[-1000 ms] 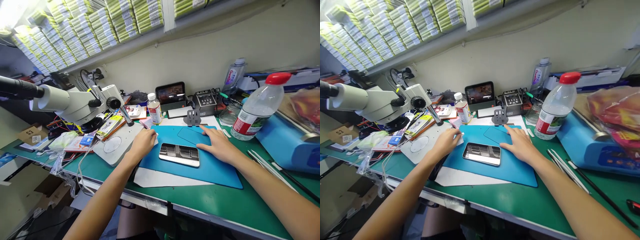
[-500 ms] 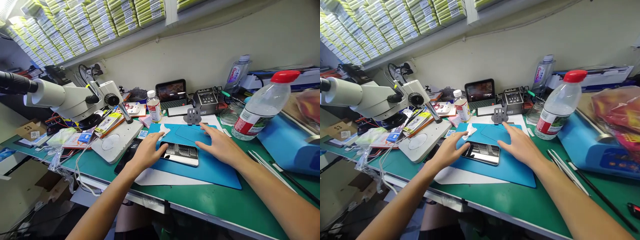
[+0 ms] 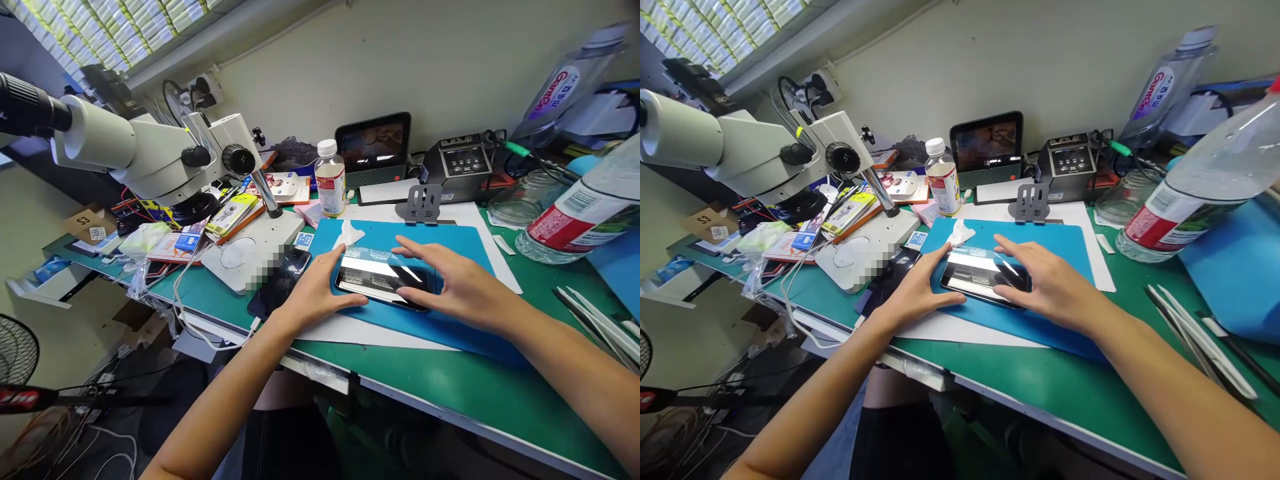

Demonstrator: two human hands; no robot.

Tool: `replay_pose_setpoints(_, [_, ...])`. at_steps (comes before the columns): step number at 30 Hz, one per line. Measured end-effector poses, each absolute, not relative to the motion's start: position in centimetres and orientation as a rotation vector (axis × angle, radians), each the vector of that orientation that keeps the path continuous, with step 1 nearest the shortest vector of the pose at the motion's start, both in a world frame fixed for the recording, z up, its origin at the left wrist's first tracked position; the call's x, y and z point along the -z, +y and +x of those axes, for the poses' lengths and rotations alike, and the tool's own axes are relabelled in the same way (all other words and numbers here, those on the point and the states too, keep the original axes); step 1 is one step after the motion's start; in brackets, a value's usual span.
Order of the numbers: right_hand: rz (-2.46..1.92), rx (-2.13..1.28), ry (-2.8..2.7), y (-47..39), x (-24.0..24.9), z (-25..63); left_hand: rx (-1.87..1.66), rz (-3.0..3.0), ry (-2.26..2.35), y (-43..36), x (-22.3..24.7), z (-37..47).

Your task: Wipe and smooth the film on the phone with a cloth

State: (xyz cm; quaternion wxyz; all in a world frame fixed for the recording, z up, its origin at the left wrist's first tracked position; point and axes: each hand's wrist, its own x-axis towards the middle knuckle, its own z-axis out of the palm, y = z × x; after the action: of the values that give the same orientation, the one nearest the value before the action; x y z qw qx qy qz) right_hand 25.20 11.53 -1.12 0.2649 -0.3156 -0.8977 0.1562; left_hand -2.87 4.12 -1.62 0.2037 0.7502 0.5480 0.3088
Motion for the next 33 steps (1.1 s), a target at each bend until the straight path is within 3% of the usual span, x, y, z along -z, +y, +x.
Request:
replay_pose_setpoints(13, [-0.887,-0.402,-2.406,10.5,-0.3,24.7,-0.889,2.540,1.471,5.7,0.3,-1.6])
replay_pose_setpoints(18, [-0.882,-0.362,-2.364,10.5,-1.0,24.9,-1.066,2.764,1.294,6.6,-0.1,-0.4])
replay_pose_setpoints(27, [-0.785,-0.360,-2.353,10.7,-0.4,25.0,-1.302,2.734,1.243,6.1,0.5,-0.6])
replay_pose_setpoints(33, [-0.828,-0.456,-2.348,10.6,-0.4,25.1,-1.265,2.701,1.248,5.7,0.3,-0.6])
